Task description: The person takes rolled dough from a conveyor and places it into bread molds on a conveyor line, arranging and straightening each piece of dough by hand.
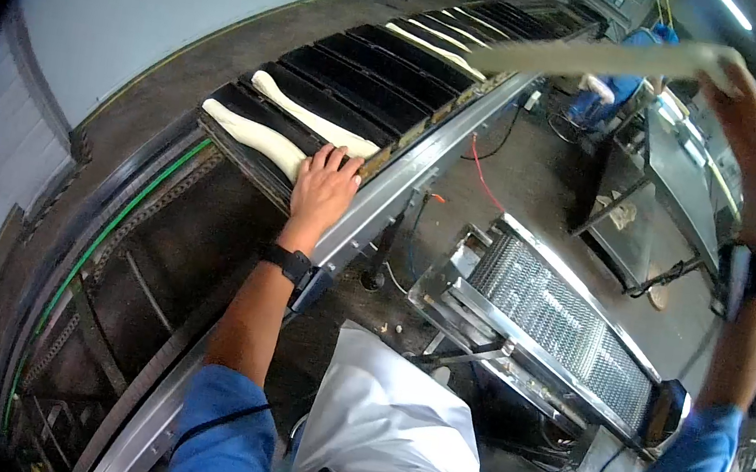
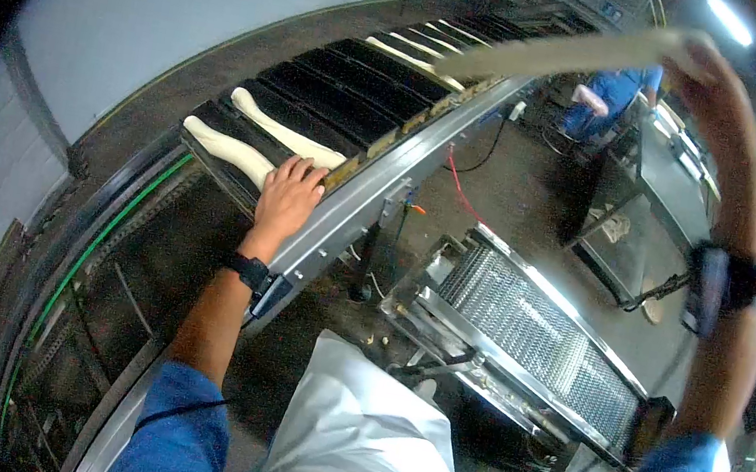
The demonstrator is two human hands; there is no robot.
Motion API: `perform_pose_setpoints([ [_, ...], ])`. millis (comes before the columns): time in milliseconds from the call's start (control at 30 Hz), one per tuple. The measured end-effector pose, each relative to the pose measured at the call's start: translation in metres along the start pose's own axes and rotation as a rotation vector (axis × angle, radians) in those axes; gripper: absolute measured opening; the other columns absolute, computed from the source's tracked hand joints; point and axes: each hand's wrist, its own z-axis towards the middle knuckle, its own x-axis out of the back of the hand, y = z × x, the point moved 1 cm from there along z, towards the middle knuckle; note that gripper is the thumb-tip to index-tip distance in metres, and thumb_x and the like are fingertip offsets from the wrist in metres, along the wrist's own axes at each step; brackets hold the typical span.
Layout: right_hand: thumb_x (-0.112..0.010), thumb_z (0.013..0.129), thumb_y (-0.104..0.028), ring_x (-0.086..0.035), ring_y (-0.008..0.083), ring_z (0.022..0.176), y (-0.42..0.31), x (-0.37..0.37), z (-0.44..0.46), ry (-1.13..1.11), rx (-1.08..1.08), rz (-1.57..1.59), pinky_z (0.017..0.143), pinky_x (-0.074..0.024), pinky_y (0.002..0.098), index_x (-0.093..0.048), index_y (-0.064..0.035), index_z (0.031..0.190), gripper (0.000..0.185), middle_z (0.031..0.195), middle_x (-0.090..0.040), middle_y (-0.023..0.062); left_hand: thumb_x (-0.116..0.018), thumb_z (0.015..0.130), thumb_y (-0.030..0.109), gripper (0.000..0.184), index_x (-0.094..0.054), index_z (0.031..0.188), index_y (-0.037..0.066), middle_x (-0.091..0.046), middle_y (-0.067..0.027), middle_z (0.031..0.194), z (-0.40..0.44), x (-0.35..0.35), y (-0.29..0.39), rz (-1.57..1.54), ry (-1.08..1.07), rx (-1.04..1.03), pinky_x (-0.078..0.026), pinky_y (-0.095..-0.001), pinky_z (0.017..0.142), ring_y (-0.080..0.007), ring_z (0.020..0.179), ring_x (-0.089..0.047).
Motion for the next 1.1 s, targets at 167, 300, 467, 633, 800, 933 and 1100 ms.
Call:
perform_pose_setpoints([
  [167, -0.046, 0.080, -0.037, -0.049, 0.0224, 0.094, 0.018, -0.200, 0.026, -0.048, -0.162, 0.813, 0.085, -0.0401, 0.0313, -0.039, 0.0017, 0.107, 0.048, 0.101, -0.048, 0.0142, -0.046, 0.079, 0.022, 0.029, -0.047, 0.107, 0.015, -0.042, -0.0064, 0.113, -0.018, 0.013, -0.005, 0.005, -0.011, 0.008, -0.029, -0.0395, 0.088, -0.0247, 0.109, -0.034],
  [300, -0.046, 0.081, -0.027, -0.040, 0.0255, 0.105, 0.022, -0.306, -0.025, -0.693, -0.481, 0.308, 0.085, -0.0379, 0.0363, -0.025, -0.0094, 0.123, 0.050, 0.122, -0.033, 0.0125, -0.049, 0.077, 0.021, 0.028, -0.051, 0.103, 0.014, -0.045, -0.0074, 0.110, -0.030, 0.018, -0.014, 0.012, 0.066, -0.022, -0.030, -0.0408, 0.087, -0.0257, 0.106, -0.037],
  [467, -0.048, 0.080, -0.030, -0.042, 0.0269, 0.104, 0.064, -0.295, -0.088, -0.736, -0.511, 0.231, 0.085, -0.0350, 0.0369, -0.027, -0.0073, 0.124, 0.054, 0.121, -0.038, 0.0122, -0.050, 0.076, 0.022, 0.028, -0.051, 0.103, 0.014, -0.046, -0.0071, 0.109, -0.036, 0.025, -0.015, 0.003, 0.054, -0.038, -0.030, -0.0398, 0.086, -0.0247, 0.105, -0.038],
  [633, -0.045, 0.081, -0.026, -0.043, 0.0224, 0.103, 0.129, -0.210, -0.175, -0.917, -0.444, -0.141, 0.086, -0.0344, 0.0307, -0.039, -0.0041, 0.116, 0.042, 0.114, -0.045, 0.0125, -0.049, 0.077, 0.022, 0.029, -0.049, 0.105, 0.015, -0.044, -0.0062, 0.112, -0.036, 0.026, -0.015, 0.037, 0.022, -0.027, -0.030, -0.0389, 0.087, -0.0243, 0.108, -0.036],
  [800, -0.060, 0.067, -0.021, -0.043, 0.0302, 0.096, 0.234, -0.088, -0.341, -0.887, -0.424, -0.700, 0.083, -0.0354, 0.0366, -0.041, -0.0042, 0.111, 0.051, 0.106, -0.046, 0.0166, -0.051, 0.075, 0.020, 0.030, -0.049, 0.105, 0.014, -0.045, -0.0074, 0.111, -0.034, 0.029, -0.016, 0.013, 0.034, -0.047, -0.029, -0.0392, 0.087, -0.0254, 0.106, -0.037],
  [933, -0.056, 0.068, -0.017, -0.043, 0.0308, 0.099, 0.227, 0.027, -0.476, -0.786, -0.901, -0.995, 0.078, -0.0389, 0.0419, -0.040, -0.0078, 0.108, 0.045, 0.109, -0.042, 0.0137, -0.052, 0.075, 0.018, 0.030, -0.049, 0.104, 0.013, -0.045, -0.0068, 0.109, -0.035, 0.027, -0.013, 0.047, 0.043, -0.060, -0.031, -0.0382, 0.087, -0.0250, 0.105, -0.038],
  [1100, -0.046, 0.074, -0.017, -0.040, 0.0334, 0.104, 0.191, 0.073, -0.546, -0.668, -1.176, -1.078, 0.078, -0.0360, 0.0505, -0.037, -0.0166, 0.115, 0.041, 0.120, -0.034, 0.0139, -0.051, 0.075, 0.018, 0.031, -0.049, 0.105, 0.013, -0.044, -0.0061, 0.111, -0.038, 0.036, -0.011, 0.052, 0.008, -0.050, -0.030, -0.0375, 0.087, -0.0239, 0.107, -0.037],
])
